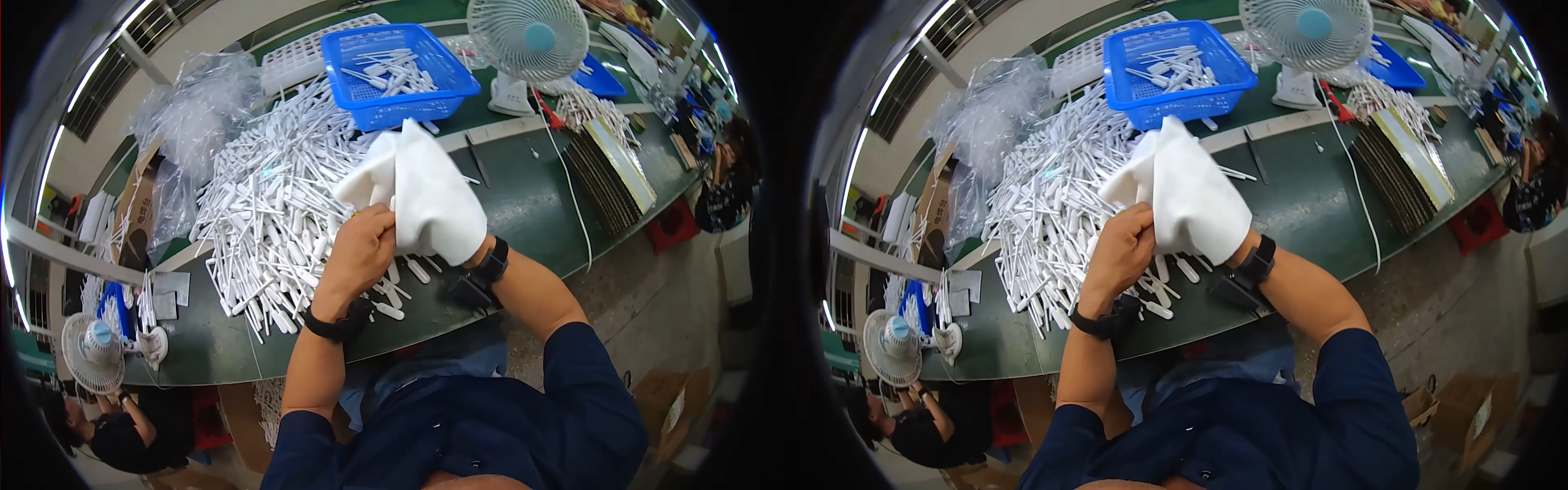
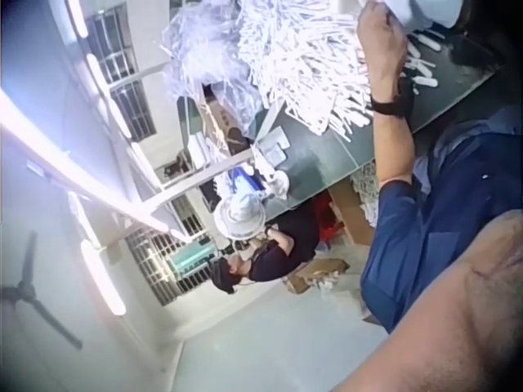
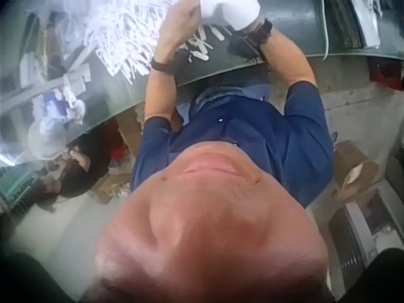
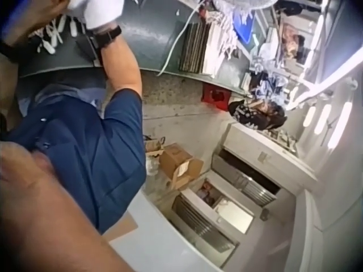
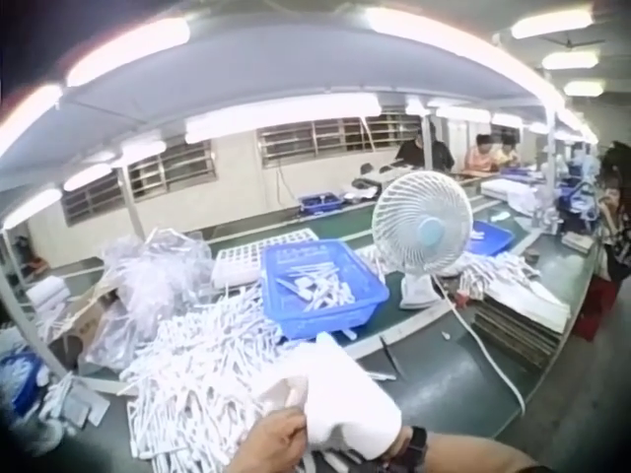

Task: The person cleans plastic components with a cloth, picking them up from a pile, wiping them, and placing them into a cardboard box.

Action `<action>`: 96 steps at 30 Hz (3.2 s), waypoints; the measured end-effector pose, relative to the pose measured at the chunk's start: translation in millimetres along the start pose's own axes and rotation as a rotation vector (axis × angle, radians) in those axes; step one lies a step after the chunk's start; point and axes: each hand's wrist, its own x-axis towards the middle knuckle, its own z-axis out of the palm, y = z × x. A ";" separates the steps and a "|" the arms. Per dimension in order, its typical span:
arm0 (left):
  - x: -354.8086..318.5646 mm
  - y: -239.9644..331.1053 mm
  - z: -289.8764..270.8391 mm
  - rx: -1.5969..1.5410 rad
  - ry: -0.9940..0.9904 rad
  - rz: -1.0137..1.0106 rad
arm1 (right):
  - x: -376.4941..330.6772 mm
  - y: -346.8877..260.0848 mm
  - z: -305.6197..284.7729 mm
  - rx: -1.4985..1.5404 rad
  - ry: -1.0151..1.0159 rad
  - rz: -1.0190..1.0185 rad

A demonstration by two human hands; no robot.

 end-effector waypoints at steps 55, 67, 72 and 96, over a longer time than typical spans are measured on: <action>8.8 -26.3 -25.4 -0.818 0.600 -0.235 | -26.0 12.7 29.5 1.353 -0.415 0.603; 7.3 -28.2 -24.4 -0.822 0.577 -0.234 | -22.9 3.7 25.1 1.454 -0.370 0.682; 7.6 -29.6 -26.3 -0.849 0.586 -0.225 | -25.5 9.7 24.2 1.385 -0.398 0.685; 56.0 -101.8 -109.0 1.033 0.061 -0.003 | 17.9 25.0 3.5 1.651 -0.149 0.618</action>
